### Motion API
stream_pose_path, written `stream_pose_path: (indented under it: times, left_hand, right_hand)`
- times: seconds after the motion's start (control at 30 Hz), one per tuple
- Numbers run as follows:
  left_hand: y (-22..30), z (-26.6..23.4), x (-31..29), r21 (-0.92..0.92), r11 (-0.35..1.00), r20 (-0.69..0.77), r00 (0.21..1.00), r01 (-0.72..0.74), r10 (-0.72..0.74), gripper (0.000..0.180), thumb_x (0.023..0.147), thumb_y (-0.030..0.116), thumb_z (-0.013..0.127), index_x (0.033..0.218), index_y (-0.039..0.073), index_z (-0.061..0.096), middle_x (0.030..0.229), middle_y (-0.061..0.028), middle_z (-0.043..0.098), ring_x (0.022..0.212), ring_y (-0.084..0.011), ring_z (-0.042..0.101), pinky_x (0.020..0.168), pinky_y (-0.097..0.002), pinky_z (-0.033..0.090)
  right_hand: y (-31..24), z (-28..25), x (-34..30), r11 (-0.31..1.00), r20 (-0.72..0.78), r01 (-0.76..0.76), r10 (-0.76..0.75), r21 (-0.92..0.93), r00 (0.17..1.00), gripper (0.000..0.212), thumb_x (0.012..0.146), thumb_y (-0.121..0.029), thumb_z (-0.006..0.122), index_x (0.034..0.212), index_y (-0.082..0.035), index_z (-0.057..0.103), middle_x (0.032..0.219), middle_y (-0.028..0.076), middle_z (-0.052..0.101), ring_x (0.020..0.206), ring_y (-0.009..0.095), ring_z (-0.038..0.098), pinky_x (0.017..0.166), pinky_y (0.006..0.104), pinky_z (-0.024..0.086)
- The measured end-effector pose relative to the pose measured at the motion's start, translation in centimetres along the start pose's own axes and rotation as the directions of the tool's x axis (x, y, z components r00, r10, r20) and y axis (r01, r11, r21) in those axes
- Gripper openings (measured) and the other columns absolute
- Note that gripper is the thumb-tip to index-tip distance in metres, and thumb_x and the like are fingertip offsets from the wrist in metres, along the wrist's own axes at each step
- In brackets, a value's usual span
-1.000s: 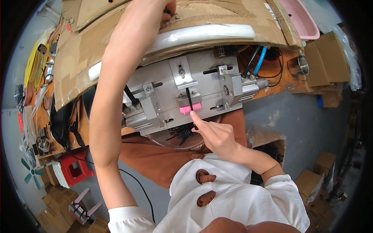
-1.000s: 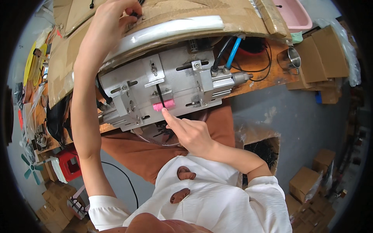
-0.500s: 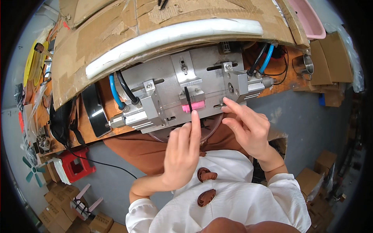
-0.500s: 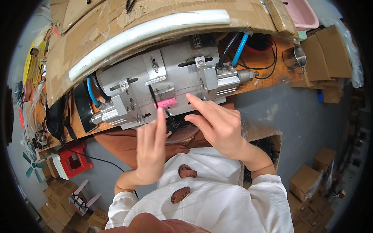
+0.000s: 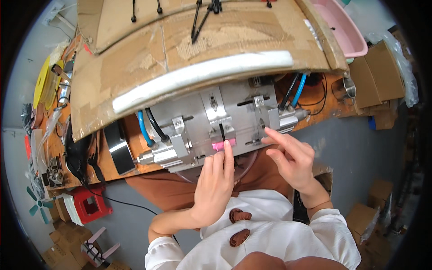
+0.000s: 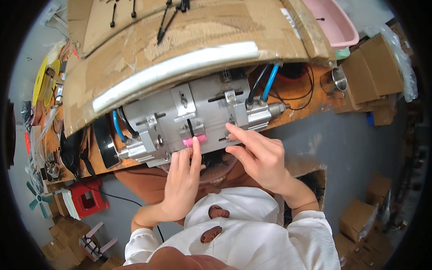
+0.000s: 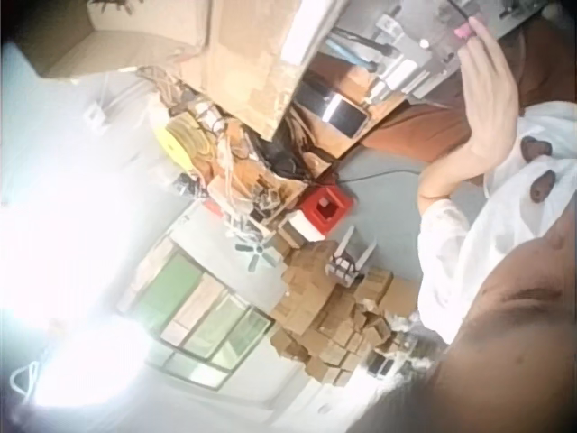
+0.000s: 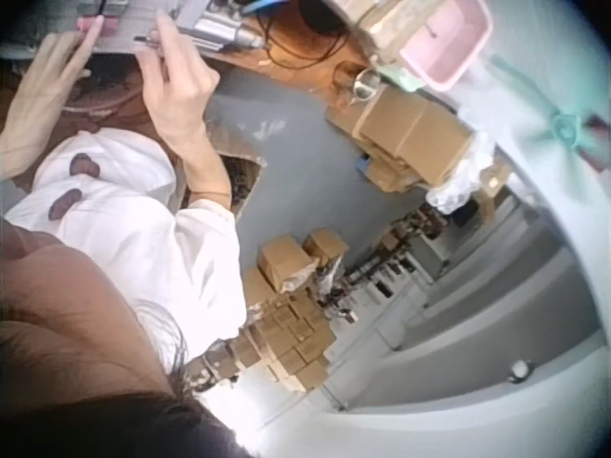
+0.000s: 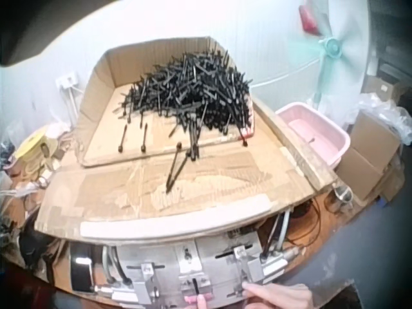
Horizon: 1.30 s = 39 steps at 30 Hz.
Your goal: The person picks up black plastic ties from a cardboard box and places them into a metal machine. They press down on each tie to process it, then remove the tie and drop it into a clear plastic bowl below the workspace.
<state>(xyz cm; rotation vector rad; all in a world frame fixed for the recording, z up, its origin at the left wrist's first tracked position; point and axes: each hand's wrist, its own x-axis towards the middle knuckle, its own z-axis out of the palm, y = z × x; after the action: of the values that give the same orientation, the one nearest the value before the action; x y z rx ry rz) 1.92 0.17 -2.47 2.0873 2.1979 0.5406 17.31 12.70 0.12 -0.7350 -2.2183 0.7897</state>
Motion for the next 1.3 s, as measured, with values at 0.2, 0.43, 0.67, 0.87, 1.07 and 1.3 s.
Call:
stream_pose_path:
  times: [0.2, 0.43, 0.67, 0.87, 1.07, 1.3]
  left_hand:
    - [-5.0, -6.8, 14.6, 0.168, 0.983, -0.410, 0.902, -0.076, 0.140, 0.041, 0.082, 0.007, 0.063, 0.118, -0.005, 0.048, 0.097, -0.0172, 0.052, 0.089, -0.0296, 0.054, 0.075, -0.0386, 0.049]
    - [-11.1, -8.0, 21.7, 0.161, 0.984, -0.219, 0.975, 0.081, -0.045, 0.035, 0.083, 0.003, 0.063, 0.115, -0.004, 0.052, 0.098, -0.0217, 0.059, 0.097, -0.0369, 0.058, 0.081, -0.0429, 0.048]
    - [-17.2, -12.8, 15.7, -0.032, 0.983, -0.036, 0.983, -0.179, 0.178, 0.021, 0.074, -0.007, 0.065, 0.093, 0.000, 0.061, 0.089, -0.0123, 0.060, 0.091, -0.0305, 0.057, 0.080, -0.0376, 0.047]
    - [-16.2, -11.7, 13.5, 0.020, 0.970, -0.250, 0.938, -0.242, 0.239, 0.025, 0.075, -0.006, 0.065, 0.098, 0.004, 0.064, 0.089, -0.0085, 0.056, 0.091, -0.0263, 0.055, 0.079, -0.0351, 0.046]
    - [-12.9, -11.1, 13.1, -0.225, 0.973, -0.151, 0.988, -0.054, 0.020, 0.023, 0.078, 0.011, 0.071, 0.097, 0.003, 0.063, 0.072, -0.0066, 0.048, 0.063, -0.0167, 0.047, 0.060, -0.0309, 0.041]
    - [-12.0, -10.2, 14.7, -0.094, 0.994, -0.168, 0.985, -0.057, 0.040, 0.022, 0.077, 0.010, 0.072, 0.092, 0.000, 0.059, 0.067, -0.0079, 0.050, 0.060, -0.0191, 0.048, 0.059, -0.0324, 0.042]
  right_hand:
    - [-0.3, -1.7, 12.8, 0.917, -0.076, 0.176, -0.216, -0.358, 0.973, 0.022, 0.084, -0.018, 0.068, 0.098, -0.002, 0.066, 0.076, 0.015, 0.066, 0.068, 0.030, 0.064, 0.061, 0.0368, 0.050]
    - [2.2, 2.3, 31.3, 0.745, 0.027, -0.013, 0.041, -0.667, 0.999, 0.048, 0.085, -0.045, 0.064, 0.069, 0.001, 0.065, 0.060, 0.014, 0.064, 0.065, 0.028, 0.067, 0.065, 0.0411, 0.053]
    - [0.7, 2.2, 30.9, 0.902, 0.557, 0.235, 0.007, -0.362, 0.831, 0.025, 0.085, -0.021, 0.063, 0.080, 0.003, 0.065, 0.053, 0.008, 0.060, 0.045, 0.019, 0.057, 0.050, 0.0334, 0.048]
    - [-0.3, 0.1, 27.8, 0.814, 0.731, 0.431, -0.011, -0.389, 0.682, 0.022, 0.078, -0.019, 0.071, 0.082, 0.001, 0.066, 0.060, 0.010, 0.059, 0.056, 0.020, 0.058, 0.054, 0.0335, 0.045]
    - [-2.0, -2.9, 26.3, 0.782, 0.610, 0.451, -0.118, -0.429, 0.784, 0.017, 0.077, -0.018, 0.072, 0.084, -0.002, 0.068, 0.059, 0.009, 0.055, 0.058, 0.022, 0.056, 0.057, 0.0355, 0.043]
    - [-2.6, 1.2, 26.5, 0.701, 0.561, 0.543, -0.243, -0.463, 0.792, 0.023, 0.077, -0.021, 0.073, 0.091, -0.004, 0.066, 0.076, 0.012, 0.065, 0.079, 0.029, 0.065, 0.070, 0.0401, 0.050]
